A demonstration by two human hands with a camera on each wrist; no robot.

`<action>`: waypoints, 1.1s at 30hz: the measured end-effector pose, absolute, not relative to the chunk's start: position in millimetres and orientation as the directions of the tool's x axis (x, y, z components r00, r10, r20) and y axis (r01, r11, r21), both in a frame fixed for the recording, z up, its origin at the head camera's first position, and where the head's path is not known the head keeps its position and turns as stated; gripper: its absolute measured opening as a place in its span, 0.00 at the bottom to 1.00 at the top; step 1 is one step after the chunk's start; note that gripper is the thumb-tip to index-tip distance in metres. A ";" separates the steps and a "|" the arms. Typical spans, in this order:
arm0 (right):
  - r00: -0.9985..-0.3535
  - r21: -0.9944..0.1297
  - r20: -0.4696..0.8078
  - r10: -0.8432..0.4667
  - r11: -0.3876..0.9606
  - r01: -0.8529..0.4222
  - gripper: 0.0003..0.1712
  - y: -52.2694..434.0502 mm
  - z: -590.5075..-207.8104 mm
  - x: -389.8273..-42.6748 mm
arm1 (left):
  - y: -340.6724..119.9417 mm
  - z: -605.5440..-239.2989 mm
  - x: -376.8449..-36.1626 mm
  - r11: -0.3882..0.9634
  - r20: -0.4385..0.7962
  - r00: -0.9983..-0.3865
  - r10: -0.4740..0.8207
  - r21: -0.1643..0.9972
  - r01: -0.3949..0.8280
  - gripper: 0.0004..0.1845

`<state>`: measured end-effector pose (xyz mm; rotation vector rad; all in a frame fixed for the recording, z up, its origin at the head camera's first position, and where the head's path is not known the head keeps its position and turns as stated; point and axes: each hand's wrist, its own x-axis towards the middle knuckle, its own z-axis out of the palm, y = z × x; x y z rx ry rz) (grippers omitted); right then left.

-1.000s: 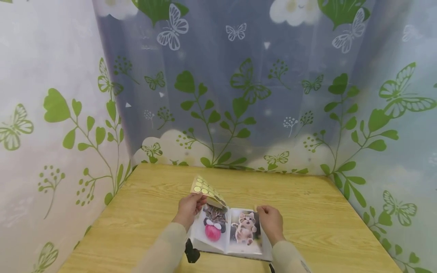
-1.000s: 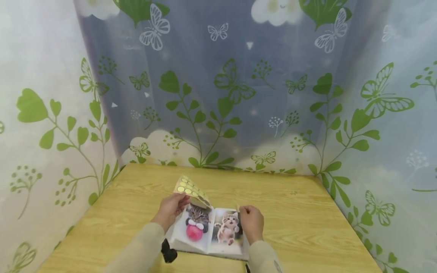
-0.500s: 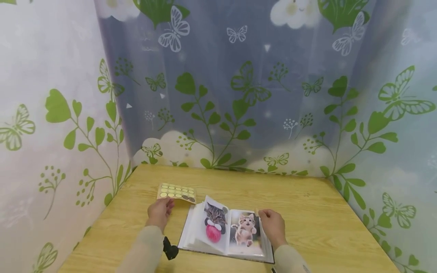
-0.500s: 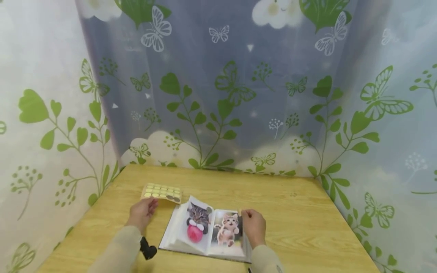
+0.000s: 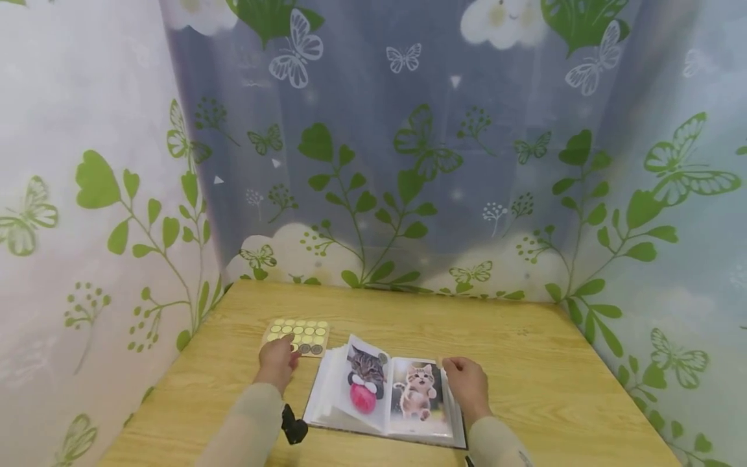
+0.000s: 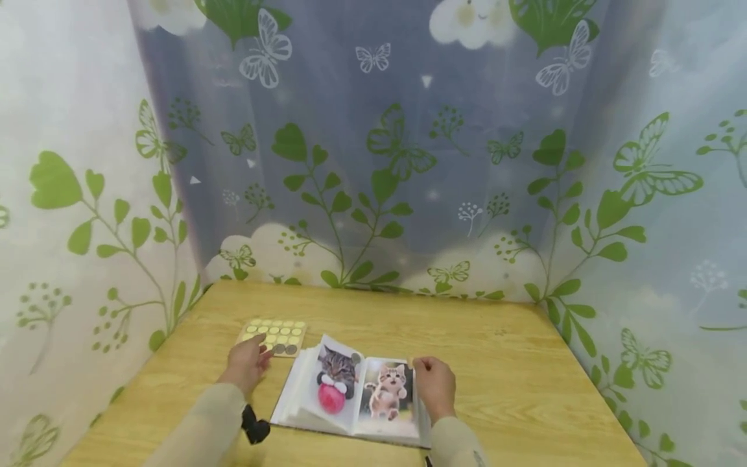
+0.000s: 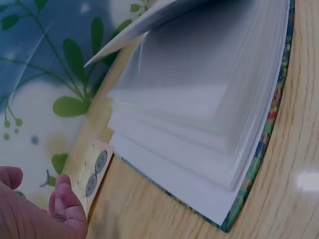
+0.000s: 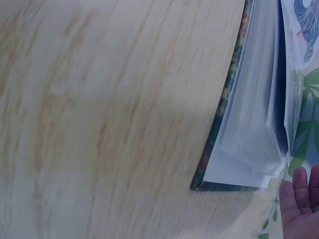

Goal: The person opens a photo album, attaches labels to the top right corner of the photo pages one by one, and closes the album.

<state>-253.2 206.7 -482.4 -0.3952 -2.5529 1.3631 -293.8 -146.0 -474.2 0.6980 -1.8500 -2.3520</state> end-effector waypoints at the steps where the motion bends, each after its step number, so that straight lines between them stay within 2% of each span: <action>1: -0.941 -0.836 0.075 0.329 0.535 0.120 0.17 206.4 -482.8 -253.8 | -143.6 -470.6 -294.0 -0.259 -0.286 -0.905 -0.315 0.943 -0.208 0.28; 7: -0.944 -0.828 0.101 0.313 0.553 0.094 0.17 207.0 -481.3 -254.9 | -117.6 -450.0 -294.5 -0.219 -0.200 -0.946 -0.256 0.965 -0.144 0.33; 12: -0.946 -0.829 0.067 0.316 0.545 0.123 0.18 210.5 -482.3 -256.4 | -89.2 -441.6 -297.4 -0.138 -0.138 -0.962 -0.234 0.985 -0.108 0.30; 19: -0.946 -0.828 0.041 0.321 0.541 0.148 0.18 215.1 -484.7 -259.8 | -56.8 -439.5 -293.4 0.074 -0.035 -0.995 -0.088 0.996 -0.041 0.29; 24: -0.951 -0.821 0.047 0.304 0.554 0.136 0.18 218.4 -485.0 -262.9 | -40.3 -441.4 -284.6 0.291 0.043 -0.997 0.057 0.955 0.057 0.30; 27: -0.955 -0.807 0.060 0.290 0.578 0.125 0.18 220.4 -484.3 -263.7 | -31.4 -445.4 -277.4 0.421 0.090 -0.983 0.160 0.895 0.150 0.29; 29: -0.957 -0.798 0.065 0.282 0.590 0.120 0.17 221.4 -483.4 -264.3 | -25.1 -448.4 -271.1 0.529 0.132 -0.965 0.227 0.815 0.236 0.27; 33: -0.960 -0.778 0.090 0.265 0.621 0.098 0.16 222.7 -481.8 -267.0 | -12.1 -457.8 -256.7 0.759 0.227 -0.909 0.348 0.501 0.416 0.23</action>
